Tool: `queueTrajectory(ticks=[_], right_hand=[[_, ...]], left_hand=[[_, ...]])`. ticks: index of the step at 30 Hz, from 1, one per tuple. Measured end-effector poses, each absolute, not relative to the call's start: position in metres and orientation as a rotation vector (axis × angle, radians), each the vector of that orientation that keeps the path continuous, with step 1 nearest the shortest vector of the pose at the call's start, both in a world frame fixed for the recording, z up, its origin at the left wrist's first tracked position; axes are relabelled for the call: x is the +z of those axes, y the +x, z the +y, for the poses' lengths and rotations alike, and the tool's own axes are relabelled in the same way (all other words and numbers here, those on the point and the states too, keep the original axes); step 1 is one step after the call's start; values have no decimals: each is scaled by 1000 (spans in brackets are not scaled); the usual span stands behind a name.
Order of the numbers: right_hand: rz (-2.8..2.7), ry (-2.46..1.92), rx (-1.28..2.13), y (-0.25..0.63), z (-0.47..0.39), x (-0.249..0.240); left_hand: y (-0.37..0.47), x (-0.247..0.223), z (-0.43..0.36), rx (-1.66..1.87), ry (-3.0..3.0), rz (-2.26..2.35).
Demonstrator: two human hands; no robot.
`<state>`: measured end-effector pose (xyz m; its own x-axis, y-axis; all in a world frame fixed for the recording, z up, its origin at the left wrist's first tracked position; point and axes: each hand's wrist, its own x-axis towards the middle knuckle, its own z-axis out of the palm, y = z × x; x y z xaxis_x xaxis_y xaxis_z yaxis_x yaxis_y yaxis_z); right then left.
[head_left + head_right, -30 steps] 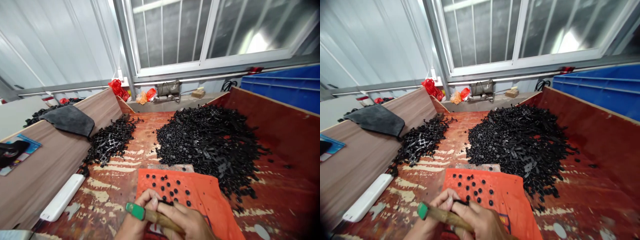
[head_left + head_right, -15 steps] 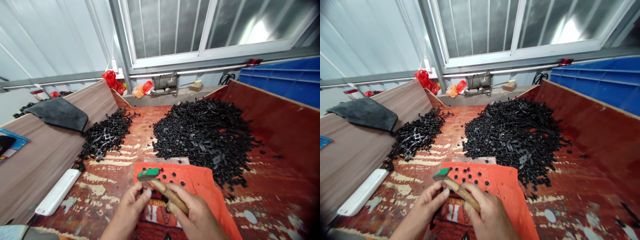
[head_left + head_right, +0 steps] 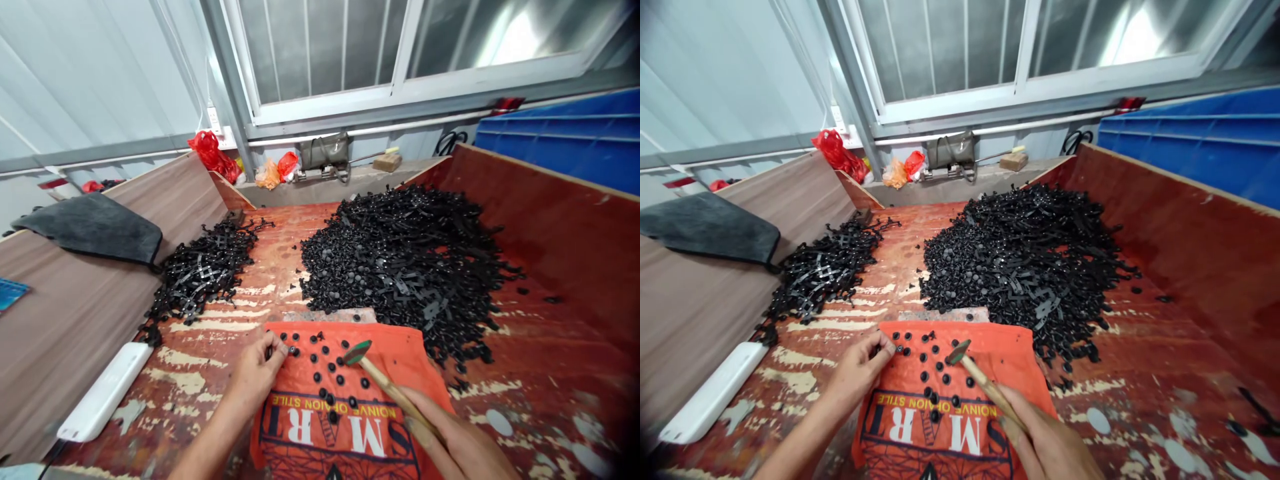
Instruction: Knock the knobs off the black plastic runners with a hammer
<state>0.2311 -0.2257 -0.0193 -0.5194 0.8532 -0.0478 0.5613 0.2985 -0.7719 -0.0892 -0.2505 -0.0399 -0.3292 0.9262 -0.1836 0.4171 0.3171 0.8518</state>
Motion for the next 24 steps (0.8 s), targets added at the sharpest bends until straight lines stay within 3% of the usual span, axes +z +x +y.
queueTrajectory(ticks=[15, 24], right_hand=[[-2290, -1164, 1167, 221, -221, -13], [-2343, -941, 808, 164, -211, 0]], left_hand=[[-86, -56, -247, 998, 1022, 1795], [-84, -58, -247, 1009, 1083, 1849]])
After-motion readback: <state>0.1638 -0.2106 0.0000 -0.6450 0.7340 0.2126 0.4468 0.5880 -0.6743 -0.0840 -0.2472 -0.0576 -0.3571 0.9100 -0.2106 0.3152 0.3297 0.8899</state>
